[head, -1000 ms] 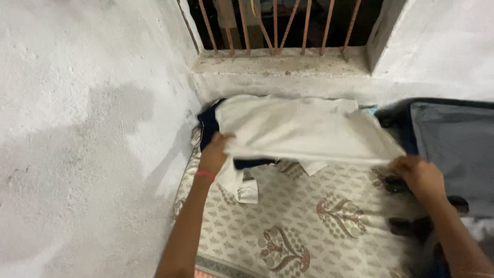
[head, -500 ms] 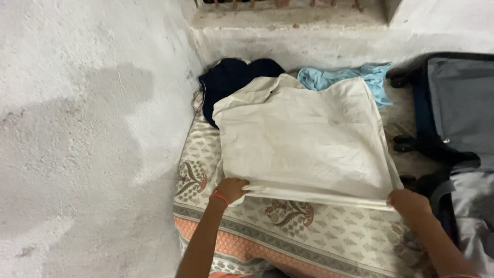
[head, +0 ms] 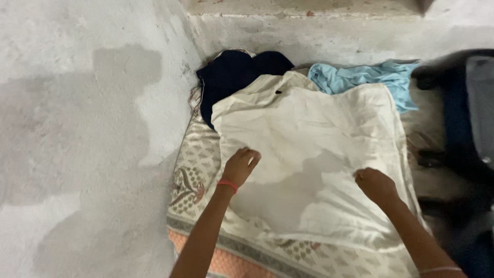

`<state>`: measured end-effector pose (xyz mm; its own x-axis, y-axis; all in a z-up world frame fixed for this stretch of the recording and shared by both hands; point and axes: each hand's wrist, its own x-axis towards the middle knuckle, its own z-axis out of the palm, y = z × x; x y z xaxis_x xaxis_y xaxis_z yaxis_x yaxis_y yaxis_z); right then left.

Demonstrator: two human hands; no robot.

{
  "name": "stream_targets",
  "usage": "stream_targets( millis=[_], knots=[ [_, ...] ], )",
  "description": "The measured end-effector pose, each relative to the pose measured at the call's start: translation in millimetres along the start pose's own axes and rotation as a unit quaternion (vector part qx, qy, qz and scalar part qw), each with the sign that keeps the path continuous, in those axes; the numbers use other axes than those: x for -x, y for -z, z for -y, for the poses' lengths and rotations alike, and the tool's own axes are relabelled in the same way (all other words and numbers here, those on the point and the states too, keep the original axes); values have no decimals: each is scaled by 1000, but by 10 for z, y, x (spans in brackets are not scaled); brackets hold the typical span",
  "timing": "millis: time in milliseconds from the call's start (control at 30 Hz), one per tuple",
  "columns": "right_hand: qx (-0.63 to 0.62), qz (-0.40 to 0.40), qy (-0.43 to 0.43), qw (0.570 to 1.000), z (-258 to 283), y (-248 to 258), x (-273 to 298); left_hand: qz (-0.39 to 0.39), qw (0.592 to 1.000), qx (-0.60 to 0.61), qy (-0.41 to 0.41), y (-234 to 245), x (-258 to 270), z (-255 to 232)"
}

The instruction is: The person folds a dark shirt and a white shirt on a bed and places them into an open suitcase.

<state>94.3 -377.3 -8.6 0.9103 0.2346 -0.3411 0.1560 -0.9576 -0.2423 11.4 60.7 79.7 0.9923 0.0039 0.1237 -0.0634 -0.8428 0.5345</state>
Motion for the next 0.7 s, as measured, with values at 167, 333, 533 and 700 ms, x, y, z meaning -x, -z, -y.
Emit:
stream_targets(
  millis=[167,333,533,700],
  knots=[
    [-102,-194,43,975,221,139,-741,-25,998,7,-62,-12,-936,84],
    [-151,-349,-13,925,-292,396,-1571,0,991,-30,-130,-328,-1934,350],
    [-119,-441,39,889,-597,885,-2148,54,948,-163,-269,-646,-2802,713],
    [-256,-255,-75,930,-629,1145,-2496,148,876,-272,-370,-229,-3208,906]
  ],
)
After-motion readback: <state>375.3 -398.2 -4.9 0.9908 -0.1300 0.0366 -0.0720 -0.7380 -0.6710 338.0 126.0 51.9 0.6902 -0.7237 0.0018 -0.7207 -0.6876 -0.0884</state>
